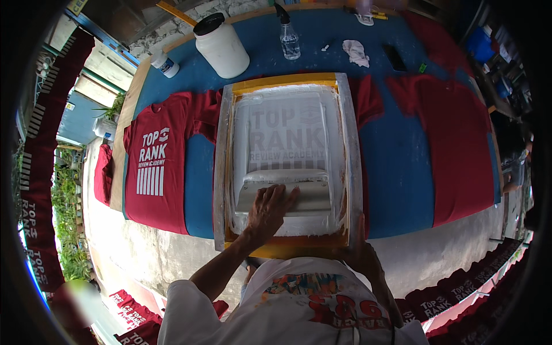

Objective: The person lays red t-shirts flat on a blue worktable, positions a screen-printing frame, and uses a squeegee to pull white ink across the screen to print a design. After each print, the person removes the printed shirt and places it on a drying rack, then repeats the process with a new shirt.

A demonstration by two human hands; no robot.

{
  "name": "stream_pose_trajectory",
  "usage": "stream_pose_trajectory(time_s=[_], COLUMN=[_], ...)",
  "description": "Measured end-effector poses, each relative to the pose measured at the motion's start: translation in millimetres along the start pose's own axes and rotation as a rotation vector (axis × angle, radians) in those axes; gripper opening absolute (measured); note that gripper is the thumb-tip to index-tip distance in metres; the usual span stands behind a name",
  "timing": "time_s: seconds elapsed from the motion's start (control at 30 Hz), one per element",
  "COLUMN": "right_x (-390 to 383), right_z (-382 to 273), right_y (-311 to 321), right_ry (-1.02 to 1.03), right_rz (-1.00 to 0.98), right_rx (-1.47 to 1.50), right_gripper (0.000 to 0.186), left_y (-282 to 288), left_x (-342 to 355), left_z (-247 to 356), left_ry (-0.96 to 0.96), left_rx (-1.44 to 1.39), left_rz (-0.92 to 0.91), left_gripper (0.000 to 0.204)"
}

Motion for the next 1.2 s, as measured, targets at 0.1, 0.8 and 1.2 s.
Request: stream_pose_trajectory(time_s=[0.1, 0.8, 1.2], right_x=[-3, 8, 6], right_z=[8, -11, -4], right_y=[-1, 3, -1], right_ry=[-0.058, -0.037, 0.086], right_rz=[0.004, 0.017, 0.075], right_rx=[-0.061, 0.046, 0.070], right_gripper=[0.055, 0.138, 0.136], left_y=[-13, 19, 22], left_x=[65, 195, 18], left_z=[-66, -238, -28], left_ry=[0.006, 0.070, 0.145], left_rx=[0.020, -0.127, -0.108], left_rz=[0.055, -0.051, -0.095], left_gripper=[0.059, 0.072, 0.062])
Point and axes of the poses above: each hand's wrist, its own x-axis towards the middle knuckle, its own y-axis out of the back of the hand, z = x × y, the point moved 3 cm from there along x, towards the middle knuckle, and after that the axes turned 11 degrees about -y, right-handed, at the moved point
